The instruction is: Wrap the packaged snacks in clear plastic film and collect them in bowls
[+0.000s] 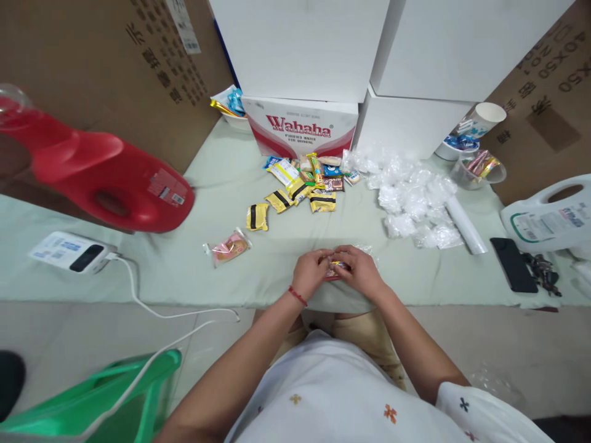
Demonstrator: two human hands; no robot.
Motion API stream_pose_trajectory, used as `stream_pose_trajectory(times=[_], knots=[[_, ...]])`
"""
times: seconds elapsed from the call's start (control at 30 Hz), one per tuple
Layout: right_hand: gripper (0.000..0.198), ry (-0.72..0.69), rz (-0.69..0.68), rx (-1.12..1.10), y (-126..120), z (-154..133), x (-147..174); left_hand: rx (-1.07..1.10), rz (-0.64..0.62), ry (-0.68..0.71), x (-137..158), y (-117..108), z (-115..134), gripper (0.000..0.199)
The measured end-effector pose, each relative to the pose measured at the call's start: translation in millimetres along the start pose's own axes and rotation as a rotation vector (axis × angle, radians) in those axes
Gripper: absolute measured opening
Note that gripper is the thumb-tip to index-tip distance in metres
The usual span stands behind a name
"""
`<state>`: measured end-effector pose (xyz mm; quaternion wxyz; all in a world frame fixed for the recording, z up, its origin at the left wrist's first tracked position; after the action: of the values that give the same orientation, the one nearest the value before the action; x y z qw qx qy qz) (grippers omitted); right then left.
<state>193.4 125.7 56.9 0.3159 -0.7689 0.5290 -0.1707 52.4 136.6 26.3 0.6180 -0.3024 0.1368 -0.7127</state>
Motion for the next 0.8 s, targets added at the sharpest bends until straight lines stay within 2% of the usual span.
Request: stream_pose_trajectory(times=[0.07, 0.2, 0.27, 0.3, 0.37, 0.47, 0.57, 0.63, 0.67, 0.73, 0.8], knots=[[0.023, -0.042, 0.052, -0.036, -3.4, -0.9, 2.3, -0.136, 0.048, 0.002, 5.7, -1.3, 4.8, 0.037], [0.026, -0.067, 0.126, -0.036, -5.6, 2.1, 7.0, -0.412, 0.29, -0.008, 16.1, -17.8, 14.1, 0.078], [0.025, -0.074, 0.147, -0.038, -3.8, 3.8, 7.8, -0.508, 0.347, -0.063, 17.0, -22.6, 11.8, 0.089], [0.026, -0.08, 0.153, -0.041, -2.3, 4.1, 7.8, -0.54, 0.342, -0.092, 16.1, -22.3, 9.6, 0.085], [0.027, -0.094, 0.159, -0.056, 0.1, 3.4, 7.4, -0.578, 0.305, -0.116, 13.6, -17.4, 6.9, 0.063], [0.031, -0.117, 0.202, -0.095, -7.5, 2.7, 9.9, -0.568, 0.281, -0.101, 12.2, -6.9, 5.9, 0.036], [0.032, -0.045, 0.433, -0.059, -42.8, 17.2, 22.7, -0.493, 0.317, -0.032, 14.8, 2.0, 3.8, 0.029], [0.037, 0.117, 0.635, 0.031, -71.1, 38.8, 38.9, -0.413, 0.332, 0.06, 17.7, 7.9, 2.4, 0.027], [0.041, 0.208, 0.688, 0.072, -80.3, 50.2, 46.4, -0.373, 0.333, 0.098, 19.1, 10.2, 1.0, 0.026], [0.049, 0.337, 0.64, 0.113, -83.6, 68.9, 53.3, -0.314, 0.333, 0.136, 21.0, 12.5, -2.7, 0.026], [0.049, 0.376, 0.483, 0.099, -72.7, 77.9, 52.1, -0.293, 0.331, 0.14, 21.6, 12.4, -5.5, 0.027]])
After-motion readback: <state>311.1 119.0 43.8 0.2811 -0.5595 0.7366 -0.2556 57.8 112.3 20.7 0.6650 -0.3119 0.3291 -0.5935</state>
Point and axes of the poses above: each hand's wrist, its own x-axis away from the middle knuckle, its own y-axis out of the palm, z = x × y, the point moved 8 cm from there along -x, towards the middle knuckle, and after that the axes turned 9 degrees about -x, right-handed, at the moved point
